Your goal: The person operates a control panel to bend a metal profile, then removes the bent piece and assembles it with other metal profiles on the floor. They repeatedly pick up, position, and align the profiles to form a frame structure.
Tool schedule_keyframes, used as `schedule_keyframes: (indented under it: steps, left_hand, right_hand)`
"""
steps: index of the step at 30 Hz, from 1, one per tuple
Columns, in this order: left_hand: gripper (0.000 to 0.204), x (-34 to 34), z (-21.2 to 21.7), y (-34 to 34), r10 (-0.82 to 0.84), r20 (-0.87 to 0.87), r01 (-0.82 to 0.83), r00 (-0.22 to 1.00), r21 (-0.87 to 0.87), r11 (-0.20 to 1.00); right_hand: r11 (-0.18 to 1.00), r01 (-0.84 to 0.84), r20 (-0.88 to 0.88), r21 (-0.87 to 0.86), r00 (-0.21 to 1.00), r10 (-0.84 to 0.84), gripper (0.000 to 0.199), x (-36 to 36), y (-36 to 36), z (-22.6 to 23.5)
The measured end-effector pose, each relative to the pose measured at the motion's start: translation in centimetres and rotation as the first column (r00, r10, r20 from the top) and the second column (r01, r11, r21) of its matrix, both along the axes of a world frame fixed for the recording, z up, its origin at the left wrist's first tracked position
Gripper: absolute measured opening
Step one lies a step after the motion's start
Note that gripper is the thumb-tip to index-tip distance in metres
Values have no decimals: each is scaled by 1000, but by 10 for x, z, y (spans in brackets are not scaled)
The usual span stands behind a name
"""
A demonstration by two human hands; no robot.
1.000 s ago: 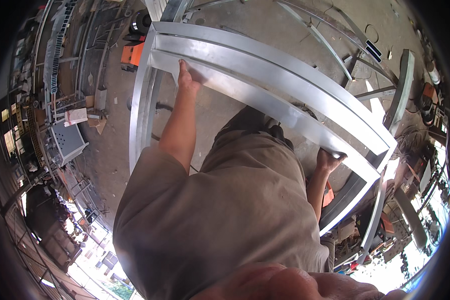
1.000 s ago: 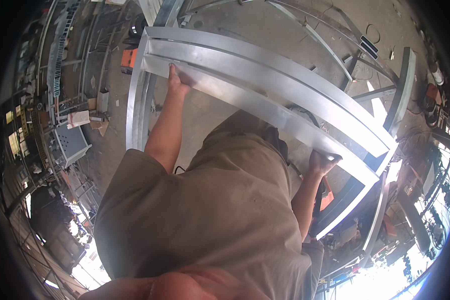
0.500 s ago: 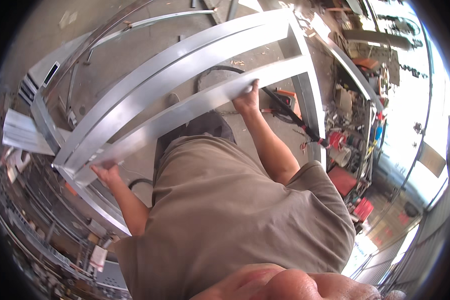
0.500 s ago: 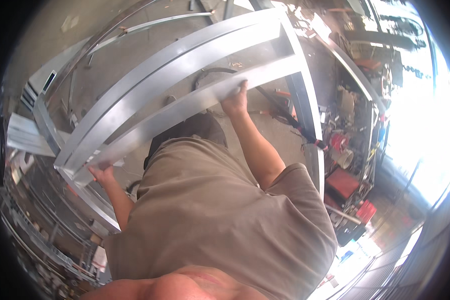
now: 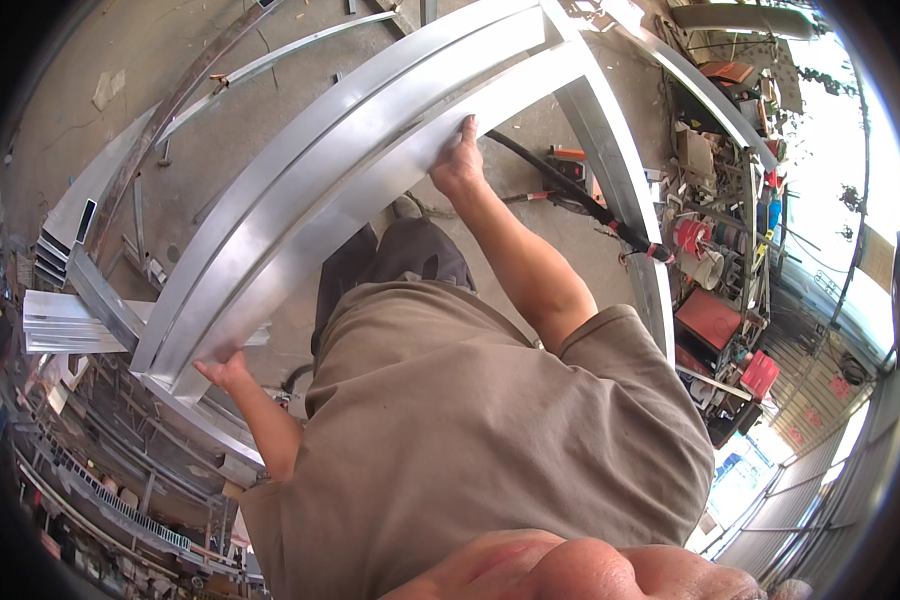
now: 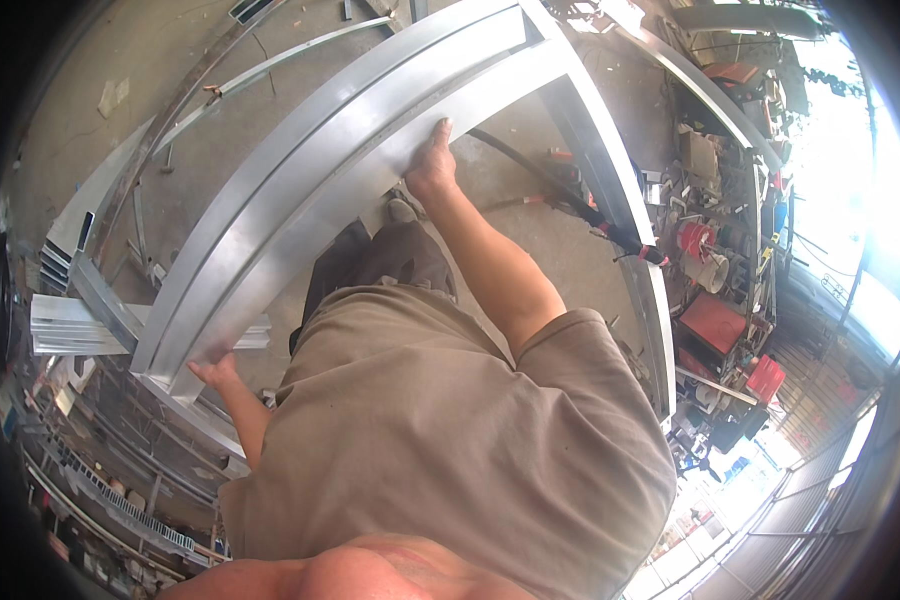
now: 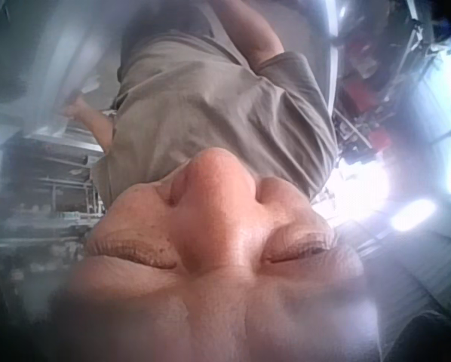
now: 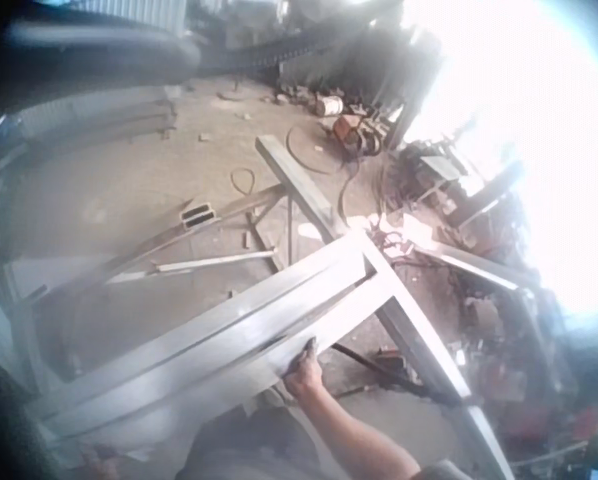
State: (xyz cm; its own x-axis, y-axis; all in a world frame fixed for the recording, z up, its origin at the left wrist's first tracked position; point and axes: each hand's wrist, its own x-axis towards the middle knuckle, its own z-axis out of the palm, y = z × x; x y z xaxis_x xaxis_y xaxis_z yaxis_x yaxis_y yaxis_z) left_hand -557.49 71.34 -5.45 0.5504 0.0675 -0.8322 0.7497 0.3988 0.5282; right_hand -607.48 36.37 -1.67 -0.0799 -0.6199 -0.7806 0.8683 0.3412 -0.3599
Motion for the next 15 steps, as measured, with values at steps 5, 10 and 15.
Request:
schedule_keyframes:
  steps: [5, 10, 15]
  left_hand:
    - [78, -4, 1, 4, -62, -1, 62, 998, -14, 998]
    - [77, -2, -1, 7, -29, 1, 29, 1000, -22, 999]
    - [74, 0, -3, 6, 27, 2, -27, 1000, 87, 996]
  right_hand:
    - [997, -4, -67, 79, 998, 9, 62, -4, -2, -3]
    - [999, -1, -44, 34, 999, 2, 59, -3, 0, -9]
    - [999, -2, -74, 48, 997, 6, 59, -4, 1, -13]
